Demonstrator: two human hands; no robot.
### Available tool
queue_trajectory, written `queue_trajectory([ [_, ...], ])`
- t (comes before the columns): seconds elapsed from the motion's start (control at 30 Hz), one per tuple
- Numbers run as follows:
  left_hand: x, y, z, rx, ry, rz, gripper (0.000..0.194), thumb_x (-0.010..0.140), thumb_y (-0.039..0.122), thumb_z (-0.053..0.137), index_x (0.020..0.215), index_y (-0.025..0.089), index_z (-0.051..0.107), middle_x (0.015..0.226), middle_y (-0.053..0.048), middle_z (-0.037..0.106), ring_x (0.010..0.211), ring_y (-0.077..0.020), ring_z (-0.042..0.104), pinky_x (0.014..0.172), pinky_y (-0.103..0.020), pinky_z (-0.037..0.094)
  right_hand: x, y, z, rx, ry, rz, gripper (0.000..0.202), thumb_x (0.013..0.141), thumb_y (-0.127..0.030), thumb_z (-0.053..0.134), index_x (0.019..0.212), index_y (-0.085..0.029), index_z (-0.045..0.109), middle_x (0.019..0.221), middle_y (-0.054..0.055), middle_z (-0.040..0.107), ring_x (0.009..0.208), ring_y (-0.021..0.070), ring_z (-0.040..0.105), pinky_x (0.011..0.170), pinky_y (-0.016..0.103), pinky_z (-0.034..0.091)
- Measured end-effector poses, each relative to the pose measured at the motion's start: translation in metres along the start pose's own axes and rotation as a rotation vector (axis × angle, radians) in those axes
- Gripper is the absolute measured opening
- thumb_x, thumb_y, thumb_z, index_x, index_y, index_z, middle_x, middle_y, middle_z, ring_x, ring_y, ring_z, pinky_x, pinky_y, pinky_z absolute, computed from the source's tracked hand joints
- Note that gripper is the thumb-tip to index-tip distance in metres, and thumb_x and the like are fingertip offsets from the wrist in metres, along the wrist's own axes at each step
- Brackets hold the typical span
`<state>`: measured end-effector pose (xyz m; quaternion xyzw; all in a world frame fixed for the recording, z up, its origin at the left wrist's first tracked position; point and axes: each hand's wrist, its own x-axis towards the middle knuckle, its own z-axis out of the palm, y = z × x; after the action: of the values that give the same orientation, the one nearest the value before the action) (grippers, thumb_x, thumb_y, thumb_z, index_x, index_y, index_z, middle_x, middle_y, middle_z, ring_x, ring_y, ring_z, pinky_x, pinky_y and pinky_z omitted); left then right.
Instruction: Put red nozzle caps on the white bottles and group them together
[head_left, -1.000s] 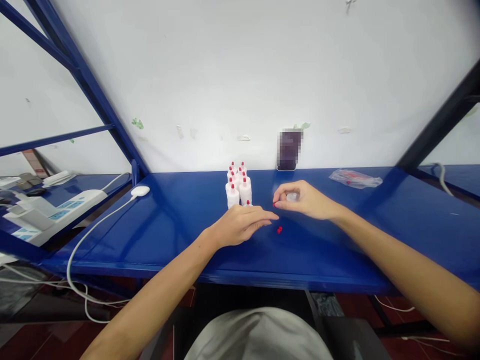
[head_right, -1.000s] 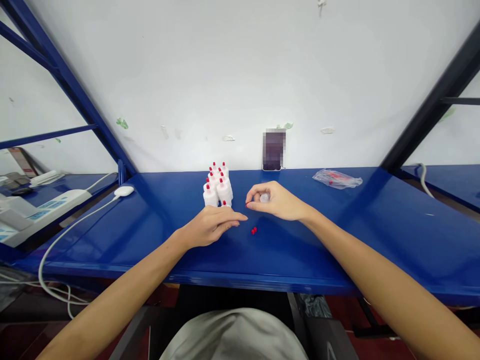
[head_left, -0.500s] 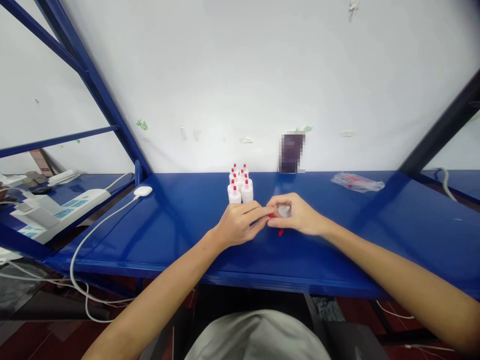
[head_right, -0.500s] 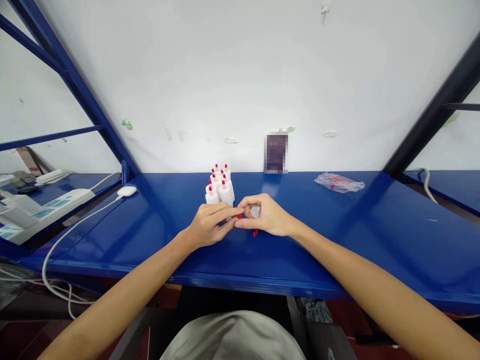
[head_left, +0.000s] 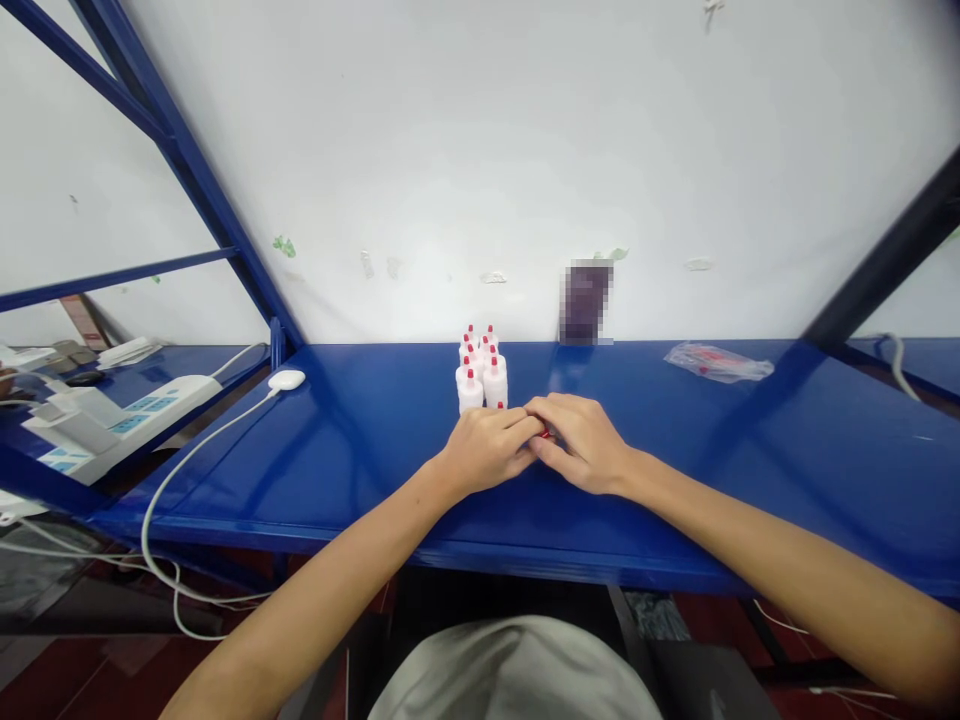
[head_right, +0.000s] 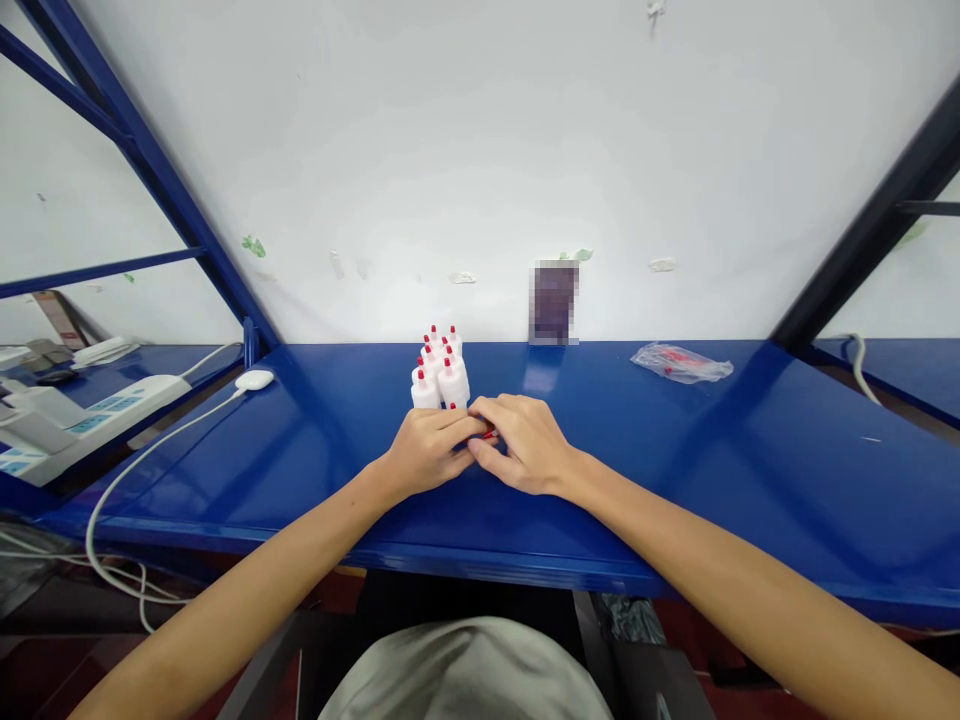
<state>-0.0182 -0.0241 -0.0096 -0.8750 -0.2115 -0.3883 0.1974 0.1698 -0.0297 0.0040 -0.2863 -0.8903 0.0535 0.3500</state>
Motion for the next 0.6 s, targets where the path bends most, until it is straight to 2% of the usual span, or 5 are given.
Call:
queue_trajectory([
  [0.17, -0.0015, -0.0003, 0.0022, 0.002, 0.027, 0.023, 0.017, 0.090, 0.020, 0.051, 0.078, 0.017, 0.062, 0.064, 0.002, 0.063, 0.054, -0.0105, 0.056, 0.049, -0.024, 0.039, 0.0029, -0.0044, 0.0018, -0.144, -0.084, 0.000, 0.022, 0.090, -0.031, 0.043, 0.071, -0.020, 0.045, 0.068, 0.001, 0.050, 0.062, 0.0159, 0.040, 0.063, 0.032, 0.029],
  [0.37, -0.0002, 0.0015, -0.0013, 0.037, 0.029, -0.007, 0.019, 0.091, 0.025, 0.051, 0.077, 0.017, 0.060, 0.063, 0.002, 0.061, 0.051, -0.0096, 0.053, 0.049, -0.024, 0.037, 0.0027, -0.0044, -0.0003, -0.158, -0.112, 0.021, 0.025, 0.090, -0.033, 0.044, 0.069, -0.020, 0.043, 0.072, 0.002, 0.051, 0.067, 0.0171, 0.041, 0.064, 0.033, 0.027],
  [0.6, -0.0006, 0.0010, 0.0015, -0.007, -0.003, 0.019, 0.013, 0.089, 0.022, 0.052, 0.082, 0.016, 0.062, 0.067, 0.001, 0.066, 0.057, -0.0112, 0.060, 0.053, -0.023, 0.041, 0.0019, -0.0067, 0.0013, -0.106, -0.085, 0.038, 0.017, 0.085, -0.025, 0.044, 0.071, -0.023, 0.035, 0.067, 0.001, 0.049, 0.062, 0.0173, 0.039, 0.063, 0.033, 0.029],
])
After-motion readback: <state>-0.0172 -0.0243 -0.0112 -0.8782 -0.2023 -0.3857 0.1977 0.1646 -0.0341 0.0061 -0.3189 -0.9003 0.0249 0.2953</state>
